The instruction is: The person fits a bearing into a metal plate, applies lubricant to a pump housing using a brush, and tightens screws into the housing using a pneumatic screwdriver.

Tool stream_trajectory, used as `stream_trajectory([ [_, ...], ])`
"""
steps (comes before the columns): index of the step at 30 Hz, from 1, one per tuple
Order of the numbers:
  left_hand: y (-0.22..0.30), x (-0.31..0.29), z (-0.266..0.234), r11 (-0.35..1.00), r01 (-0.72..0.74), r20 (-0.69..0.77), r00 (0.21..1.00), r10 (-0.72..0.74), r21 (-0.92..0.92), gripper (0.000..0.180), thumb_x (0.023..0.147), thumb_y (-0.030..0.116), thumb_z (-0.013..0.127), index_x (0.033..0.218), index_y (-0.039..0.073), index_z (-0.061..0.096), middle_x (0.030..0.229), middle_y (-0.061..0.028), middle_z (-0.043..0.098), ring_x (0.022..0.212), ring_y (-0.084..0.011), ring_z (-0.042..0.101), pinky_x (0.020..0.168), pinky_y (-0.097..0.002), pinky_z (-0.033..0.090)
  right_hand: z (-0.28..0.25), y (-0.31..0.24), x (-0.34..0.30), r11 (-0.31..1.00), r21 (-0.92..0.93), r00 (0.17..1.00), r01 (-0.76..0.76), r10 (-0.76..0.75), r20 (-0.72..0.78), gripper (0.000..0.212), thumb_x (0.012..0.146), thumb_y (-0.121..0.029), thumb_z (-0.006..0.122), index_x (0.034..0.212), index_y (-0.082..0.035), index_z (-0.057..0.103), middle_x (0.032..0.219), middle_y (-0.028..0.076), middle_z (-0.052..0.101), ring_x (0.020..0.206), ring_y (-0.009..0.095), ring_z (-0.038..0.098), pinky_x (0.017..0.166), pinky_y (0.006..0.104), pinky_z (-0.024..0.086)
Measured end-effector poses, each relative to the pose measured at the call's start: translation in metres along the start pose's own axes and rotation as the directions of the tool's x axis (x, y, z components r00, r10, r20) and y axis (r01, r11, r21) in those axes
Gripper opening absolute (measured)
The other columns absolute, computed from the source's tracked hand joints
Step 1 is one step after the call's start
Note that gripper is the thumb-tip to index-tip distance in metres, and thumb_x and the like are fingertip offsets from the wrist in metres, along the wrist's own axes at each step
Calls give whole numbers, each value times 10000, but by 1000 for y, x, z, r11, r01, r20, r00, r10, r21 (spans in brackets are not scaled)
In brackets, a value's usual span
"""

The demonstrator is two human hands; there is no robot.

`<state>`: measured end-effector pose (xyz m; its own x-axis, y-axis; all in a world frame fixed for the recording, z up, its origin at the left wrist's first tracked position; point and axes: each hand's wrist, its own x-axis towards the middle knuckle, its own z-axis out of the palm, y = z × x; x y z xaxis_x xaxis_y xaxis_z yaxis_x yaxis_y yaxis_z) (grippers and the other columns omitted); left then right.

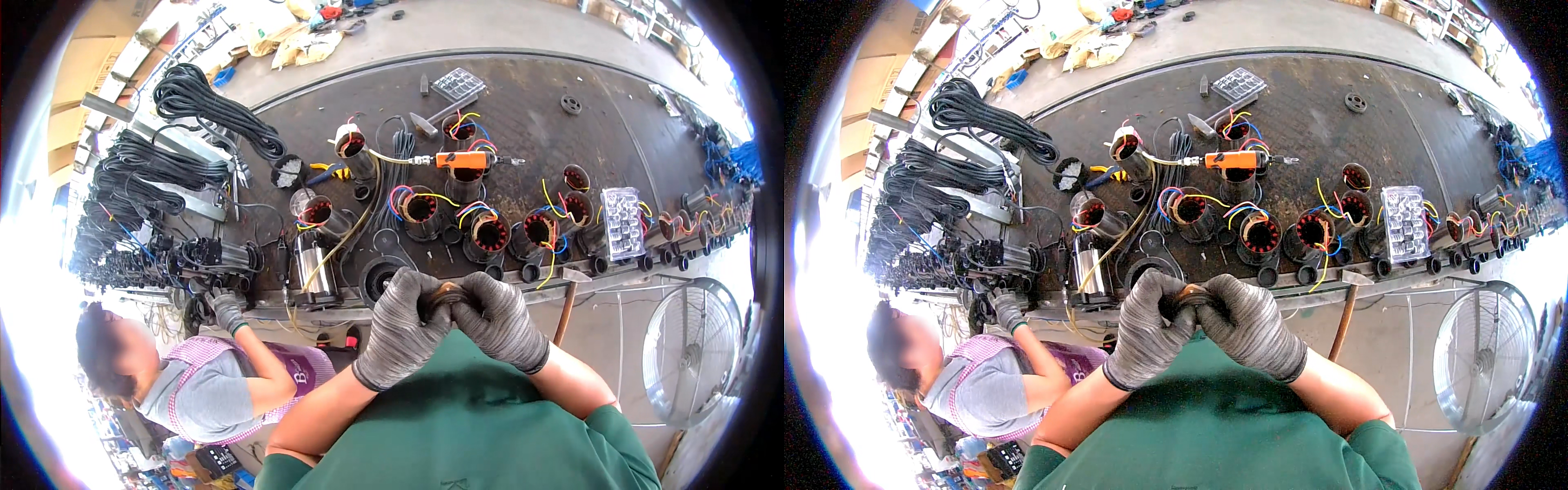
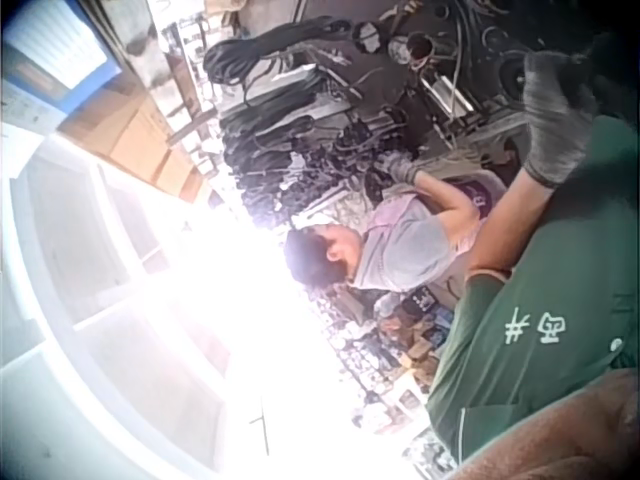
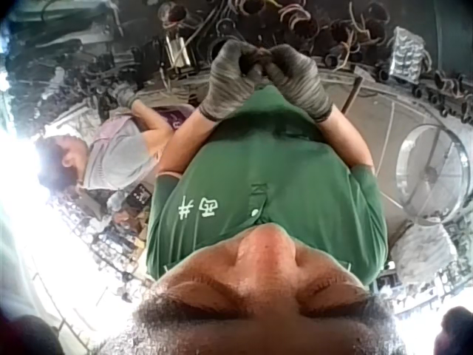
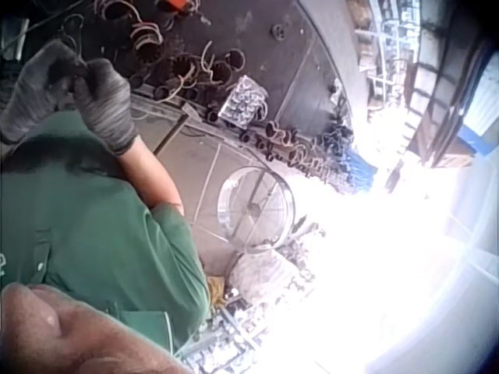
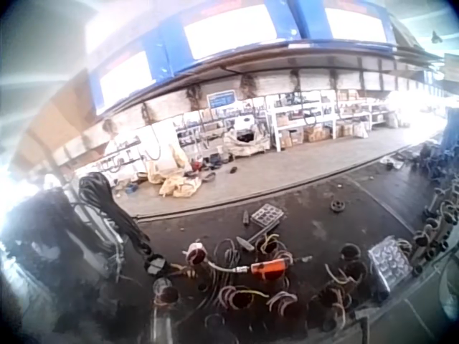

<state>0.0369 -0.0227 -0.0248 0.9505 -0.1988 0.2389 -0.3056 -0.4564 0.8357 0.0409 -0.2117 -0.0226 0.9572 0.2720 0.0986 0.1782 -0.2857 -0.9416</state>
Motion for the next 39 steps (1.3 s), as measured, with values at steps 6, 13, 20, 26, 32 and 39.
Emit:
stream_trajectory([
  [6,-1,10,7,987,101,-9,995,-102,-122,269,859,39,717,1099,3,603,955,-102,656,824,-189,657,732,-332,546,2,8,6,966,220,990,-138,143,-7,208,929,-100,674,1107,4,652,836,120,701,680,198,685,607,320,539],
  [13,-5,9,-9,593,500,312,864,-396,-631,409,901,114,723,1288,58,605,1090,-61,672,925,-119,651,698,-252,578,-14,7,6,518,710,873,-477,375,313,406,923,-177,687,1282,0,620,965,23,689,713,67,611,628,223,514],
  [20,-18,8,4,845,292,152,956,-250,-449,413,846,31,726,1232,0,585,1036,-98,695,918,-140,665,830,-316,565,0,7,4,731,566,924,-381,310,221,431,913,-171,727,1287,3,602,974,24,679,745,65,613,644,230,520],
  [26,-11,7,10,885,334,157,942,-297,-325,391,847,18,714,1212,-10,578,1063,-111,691,973,-150,667,869,-313,556,2,15,1,762,522,923,-383,328,198,411,910,-150,734,1267,8,605,950,18,682,747,67,614,653,237,525],
  [32,-5,2,0,537,464,294,880,-374,-705,536,855,153,789,1324,12,571,1157,-78,670,1020,-140,646,856,-294,570,0,18,-1,894,371,963,-252,270,3,480,895,-172,750,1304,12,580,968,97,708,841,159,676,724,283,556],
  [39,-10,-5,-6,501,459,267,873,-409,-734,567,870,239,800,1335,15,564,1152,-66,677,1001,-132,654,816,-287,576,-1,16,-6,831,-371,867,414,-484,-116,531,764,-2,728,1254,-21,523,1266,204,631,1144,412,618,981,503,496],
])
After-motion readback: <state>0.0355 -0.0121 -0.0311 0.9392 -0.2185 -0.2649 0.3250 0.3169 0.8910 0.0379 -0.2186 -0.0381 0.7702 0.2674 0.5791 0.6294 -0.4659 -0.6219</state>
